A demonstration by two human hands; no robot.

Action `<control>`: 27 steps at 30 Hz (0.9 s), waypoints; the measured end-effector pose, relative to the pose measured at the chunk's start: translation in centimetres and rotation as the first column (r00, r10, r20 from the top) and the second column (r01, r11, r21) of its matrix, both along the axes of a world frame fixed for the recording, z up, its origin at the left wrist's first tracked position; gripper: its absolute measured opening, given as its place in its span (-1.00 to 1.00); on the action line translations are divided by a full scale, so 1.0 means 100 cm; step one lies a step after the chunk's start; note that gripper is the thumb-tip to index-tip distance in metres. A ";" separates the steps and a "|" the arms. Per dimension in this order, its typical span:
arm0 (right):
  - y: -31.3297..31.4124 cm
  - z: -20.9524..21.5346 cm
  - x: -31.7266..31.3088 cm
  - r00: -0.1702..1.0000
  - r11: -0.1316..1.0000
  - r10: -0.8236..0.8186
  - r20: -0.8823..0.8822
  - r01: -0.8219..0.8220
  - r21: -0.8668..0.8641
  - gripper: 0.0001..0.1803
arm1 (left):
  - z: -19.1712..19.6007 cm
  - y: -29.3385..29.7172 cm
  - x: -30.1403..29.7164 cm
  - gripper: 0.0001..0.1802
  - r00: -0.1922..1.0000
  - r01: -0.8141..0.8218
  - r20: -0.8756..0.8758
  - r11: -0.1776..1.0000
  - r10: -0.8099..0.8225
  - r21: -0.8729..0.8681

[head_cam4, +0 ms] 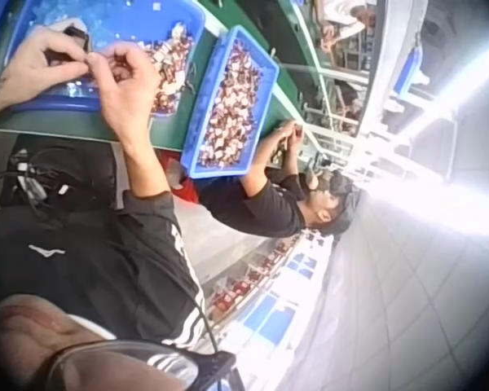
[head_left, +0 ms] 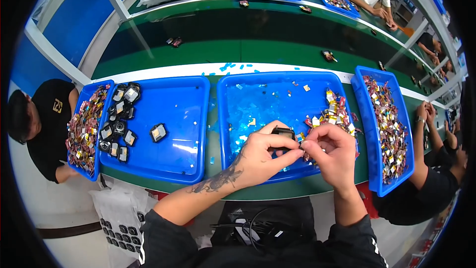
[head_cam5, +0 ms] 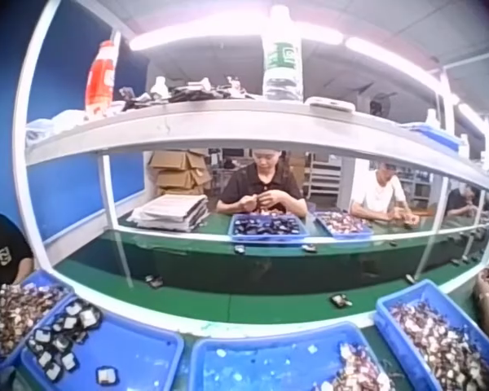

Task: Assembling small electronic components, specifically inserting small chips or parts into a larger casing.

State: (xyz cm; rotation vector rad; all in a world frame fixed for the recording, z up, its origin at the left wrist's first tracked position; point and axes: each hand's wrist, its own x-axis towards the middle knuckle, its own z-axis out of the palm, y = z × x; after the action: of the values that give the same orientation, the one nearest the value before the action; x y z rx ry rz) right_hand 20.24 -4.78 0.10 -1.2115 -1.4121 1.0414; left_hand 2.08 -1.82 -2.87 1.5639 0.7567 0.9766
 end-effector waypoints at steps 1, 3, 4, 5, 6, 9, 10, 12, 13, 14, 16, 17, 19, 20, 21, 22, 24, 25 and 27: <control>0.000 0.000 0.000 1.000 0.998 -0.020 -0.022 0.019 -0.052 -0.87 | 0.002 -0.001 0.000 -0.87 1.000 -0.002 -0.006 1.000 0.002 -0.003; 0.000 0.000 -0.001 0.998 0.994 -0.042 -0.039 0.038 -0.107 -0.88 | 0.001 -0.002 0.001 -0.88 1.000 -0.006 -0.011 1.000 0.006 -0.008; 0.001 -0.001 -0.002 0.996 0.985 -0.065 -0.057 0.055 -0.163 -0.88 | 0.000 -0.001 0.001 -0.87 1.000 -0.012 0.003 1.000 0.012 -0.003; 0.001 -0.004 -0.003 0.996 0.985 -0.064 -0.057 0.054 -0.166 -0.88 | -0.002 -0.001 0.001 -0.86 1.000 -0.018 0.016 1.000 0.018 0.002; 0.002 -0.008 -0.005 0.986 0.995 -0.103 0.131 0.100 0.028 -0.87 | -0.002 -0.001 0.001 -0.86 1.000 -0.020 0.016 1.000 0.020 -0.001; 0.005 -0.009 -0.013 0.908 0.936 -0.230 0.350 0.108 0.334 -0.85 | -0.003 0.001 0.001 -0.85 0.997 -0.064 -0.048 0.998 0.063 -0.007; 0.007 -0.008 -0.016 0.872 0.891 -0.297 0.388 0.108 0.441 -0.83 | -0.005 0.002 0.002 -0.85 0.996 -0.083 -0.026 0.997 0.083 0.008; 0.010 -0.008 -0.017 0.863 0.878 -0.311 0.398 0.101 0.467 -0.83 | -0.006 0.003 0.001 -0.84 0.994 -0.105 -0.004 0.994 0.105 0.023; 0.011 -0.008 -0.018 0.852 0.865 -0.328 0.408 0.097 0.493 -0.82 | -0.004 0.003 0.001 -0.85 0.995 -0.101 0.003 0.995 0.101 0.006; 0.011 -0.007 -0.019 0.853 0.865 -0.325 0.408 0.094 0.493 -0.82 | -0.004 0.003 0.000 -0.85 0.995 -0.096 0.009 0.995 0.096 -0.010; 0.010 -0.003 -0.022 0.860 0.873 -0.237 0.452 -0.015 0.487 -0.87 | -0.009 0.004 0.000 -0.85 0.989 -0.144 0.033 0.989 0.144 -0.013; 0.006 -0.003 -0.021 0.861 0.872 -0.232 0.452 -0.022 0.489 -0.87 | -0.010 0.004 0.000 -0.85 0.980 -0.188 0.056 0.982 0.188 -0.017; -0.002 -0.004 -0.012 0.959 0.975 -0.086 0.272 0.025 0.220 -0.91 | -0.008 0.007 0.000 -0.86 0.981 -0.171 0.079 0.980 0.179 -0.098; 0.007 -0.003 -0.007 0.946 0.978 -0.157 0.285 0.109 0.177 -0.88 | -0.007 0.009 0.000 -0.87 0.981 -0.145 0.101 0.973 0.165 -0.180; 0.015 0.003 -0.005 0.880 0.953 -0.235 0.413 0.124 0.278 -0.75 | -0.008 0.011 -0.002 -0.87 0.981 -0.148 0.102 0.973 0.167 -0.177; 0.020 0.002 0.000 0.892 0.966 -0.178 0.416 0.079 0.246 -0.72 | -0.009 0.015 -0.003 -0.85 0.992 -0.079 0.089 0.986 0.093 -0.146; 0.021 -0.006 0.007 0.972 0.993 -0.024 0.235 -0.003 0.116 -0.71 | -0.006 0.013 -0.004 -0.82 0.975 0.086 0.224 0.943 -0.012 -0.322; 0.018 -0.010 0.007 0.998 0.998 0.060 0.035 -0.061 0.026 -0.73 | -0.003 0.011 -0.005 -0.82 0.973 0.092 0.229 0.943 -0.017 -0.320; 0.014 -0.008 0.002 0.970 0.983 0.183 -0.157 -0.181 0.031 -0.77 | 0.000 0.009 -0.006 -0.83 0.940 0.240 0.331 0.855 -0.086 -0.460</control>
State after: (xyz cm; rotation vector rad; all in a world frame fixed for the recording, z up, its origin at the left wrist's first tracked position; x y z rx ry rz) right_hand 20.41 -3.37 -0.67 -0.9771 -1.4225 1.2230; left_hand 1.43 -0.90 -2.84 0.9839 0.5855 0.7874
